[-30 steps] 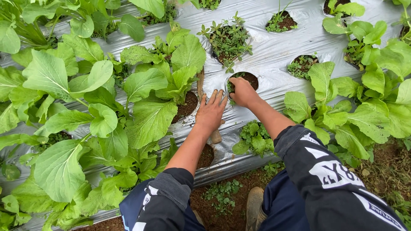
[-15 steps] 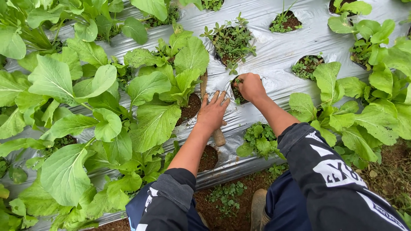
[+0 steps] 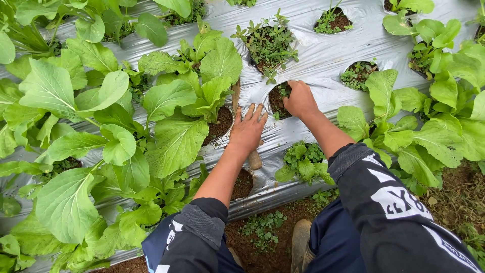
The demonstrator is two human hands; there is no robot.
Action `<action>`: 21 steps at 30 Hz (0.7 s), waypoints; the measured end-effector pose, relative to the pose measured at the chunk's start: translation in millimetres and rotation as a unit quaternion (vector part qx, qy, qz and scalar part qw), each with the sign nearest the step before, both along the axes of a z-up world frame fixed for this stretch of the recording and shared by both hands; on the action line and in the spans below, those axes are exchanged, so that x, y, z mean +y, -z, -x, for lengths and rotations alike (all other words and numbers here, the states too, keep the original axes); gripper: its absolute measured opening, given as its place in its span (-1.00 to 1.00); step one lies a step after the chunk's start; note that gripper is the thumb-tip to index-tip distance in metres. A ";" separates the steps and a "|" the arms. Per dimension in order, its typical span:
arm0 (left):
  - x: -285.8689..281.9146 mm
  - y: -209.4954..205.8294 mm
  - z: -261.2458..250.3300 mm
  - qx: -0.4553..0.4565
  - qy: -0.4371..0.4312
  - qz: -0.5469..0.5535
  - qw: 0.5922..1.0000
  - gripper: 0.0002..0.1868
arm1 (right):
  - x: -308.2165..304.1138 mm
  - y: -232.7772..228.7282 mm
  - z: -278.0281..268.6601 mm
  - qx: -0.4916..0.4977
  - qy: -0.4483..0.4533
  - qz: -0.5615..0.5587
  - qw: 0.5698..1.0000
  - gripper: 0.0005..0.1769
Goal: The person kneels in a garden bed and removes small weeds by hand from around the base of leafy green plants. A small hand hoe is visible on the plastic mulch but is not used during the clip.
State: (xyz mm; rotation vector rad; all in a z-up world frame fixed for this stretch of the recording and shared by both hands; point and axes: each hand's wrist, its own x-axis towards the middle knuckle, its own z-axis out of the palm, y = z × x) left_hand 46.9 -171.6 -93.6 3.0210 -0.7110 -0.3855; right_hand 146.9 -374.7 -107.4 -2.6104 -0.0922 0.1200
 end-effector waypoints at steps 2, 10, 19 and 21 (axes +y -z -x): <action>-1.2 -2.0 1.0 -0.002 0.003 -0.002 1.000 0.01 | 8.8 -1.2 5.4 -0.013 0.004 0.008 1.000 -0.36; -0.9 5.4 -1.3 -0.011 0.008 0.000 1.000 0.03 | 21.8 27.6 -4.9 -0.117 -0.023 0.040 0.992 -0.61; 3.9 7.4 -3.1 -0.008 0.006 0.034 0.999 0.03 | 15.6 47.7 -31.7 -0.123 -0.014 0.029 0.992 -0.90; 3.8 12.7 -6.0 -0.008 0.003 0.036 0.999 0.03 | 12.6 33.2 -21.9 -0.084 -0.062 0.029 0.994 -0.90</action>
